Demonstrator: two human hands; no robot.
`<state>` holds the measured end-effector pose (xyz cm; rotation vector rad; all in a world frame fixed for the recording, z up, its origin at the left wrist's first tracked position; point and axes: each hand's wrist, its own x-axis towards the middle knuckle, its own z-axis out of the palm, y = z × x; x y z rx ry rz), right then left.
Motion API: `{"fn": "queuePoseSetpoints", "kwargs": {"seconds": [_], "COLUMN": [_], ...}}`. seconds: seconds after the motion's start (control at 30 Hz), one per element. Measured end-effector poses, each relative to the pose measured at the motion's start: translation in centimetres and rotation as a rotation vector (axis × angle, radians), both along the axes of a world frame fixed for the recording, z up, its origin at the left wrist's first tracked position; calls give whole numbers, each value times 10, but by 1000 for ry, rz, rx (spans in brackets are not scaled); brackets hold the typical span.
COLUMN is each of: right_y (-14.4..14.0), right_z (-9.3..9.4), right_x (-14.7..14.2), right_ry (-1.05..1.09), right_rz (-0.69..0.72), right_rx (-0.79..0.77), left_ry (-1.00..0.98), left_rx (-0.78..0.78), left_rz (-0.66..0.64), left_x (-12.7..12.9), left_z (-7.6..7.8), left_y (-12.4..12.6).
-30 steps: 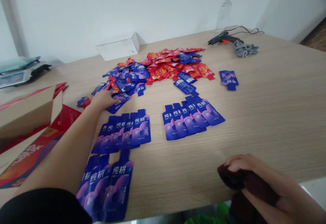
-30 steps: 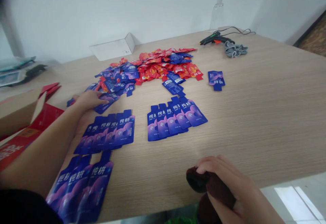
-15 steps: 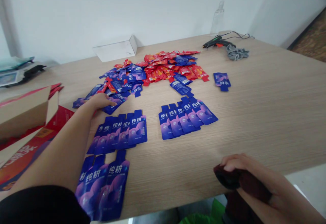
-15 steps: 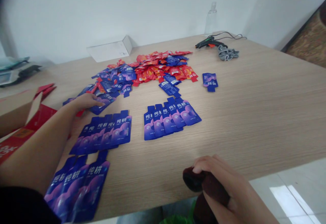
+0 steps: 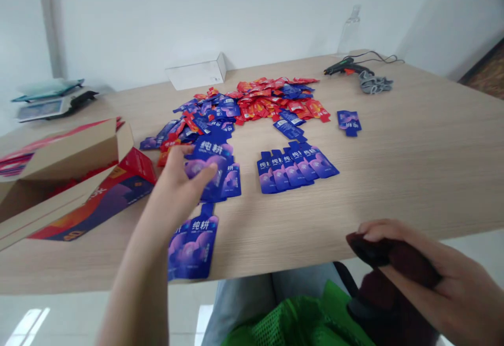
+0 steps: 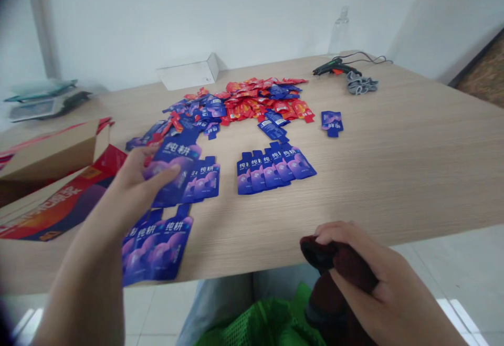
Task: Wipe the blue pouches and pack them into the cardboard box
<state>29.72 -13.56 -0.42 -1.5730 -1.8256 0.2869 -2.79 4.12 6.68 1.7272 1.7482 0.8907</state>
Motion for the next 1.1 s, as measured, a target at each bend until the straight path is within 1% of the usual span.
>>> {"fn": "queuePoseSetpoints", "kwargs": {"seconds": [0.03, 0.1, 0.17, 0.2, 0.27, 0.33, 0.4, 0.47, 0.57, 0.63, 0.7, 0.77, 0.87, 0.9, 0.97, 1.0, 1.1], "right_y": [-3, -8, -13, -14, -16, -17, -16, -15, -11, -6, 1, 11, 33, 42, 61, 72, 99], "right_z": [3, 7, 10, 11, 10, 7, 3, -1, -7, -9, -7, -1, 11, 14, 14, 10, -9], "right_x": [-2, -5, -7, -7, -7, -7, -9, -11, -15, -18, -22, -29, -51, -61, -85, -97, -129], "right_ry": [-2, 2, -2, -5, -11, -9, 1, 10, 27, 29, 19, 12, 20, 27, 45, 48, -28], "right_rz": [-32, -66, -59, -57, -47, -37, -37, -40, -41, -38, -14, 20, 62, 75, 91, 89, 96], "right_rx": [9, 3, -18, -30, -55, -76, -97, -137, -204, -225, -237, -237, -175, -143, -86, -72, -122], "left_ry": [-70, -84, -141, -156, -137, -52, 47, 160, 456, 575, 548, 471, 451, 466, 499, 503, 467], "left_rx": [-16, 2, -62, -104, -212, -282, -292, -262, -153, -39, 107, 231, 282, 284, 285, 285, 280], "left_rz": [-26, -12, -45, -50, -41, -34, -63, -117, -159, -188, -240, -335, -516, -550, -560, -547, -504], "left_x": [5, 16, 27, 33, 44, 53, 57, 55, 42, 30, 18, 11, 10, 11, 13, 14, 17], "left_z": [-12, -37, -60, -71, -87, -98, -102, -101, -95, -94, -96, -103, -118, -124, -132, -135, -138], "left_y": [-23, -63, -91, -101, -112, -116, -118, -120, -124, -126, -127, -128, -131, -133, -135, -136, -138]}}
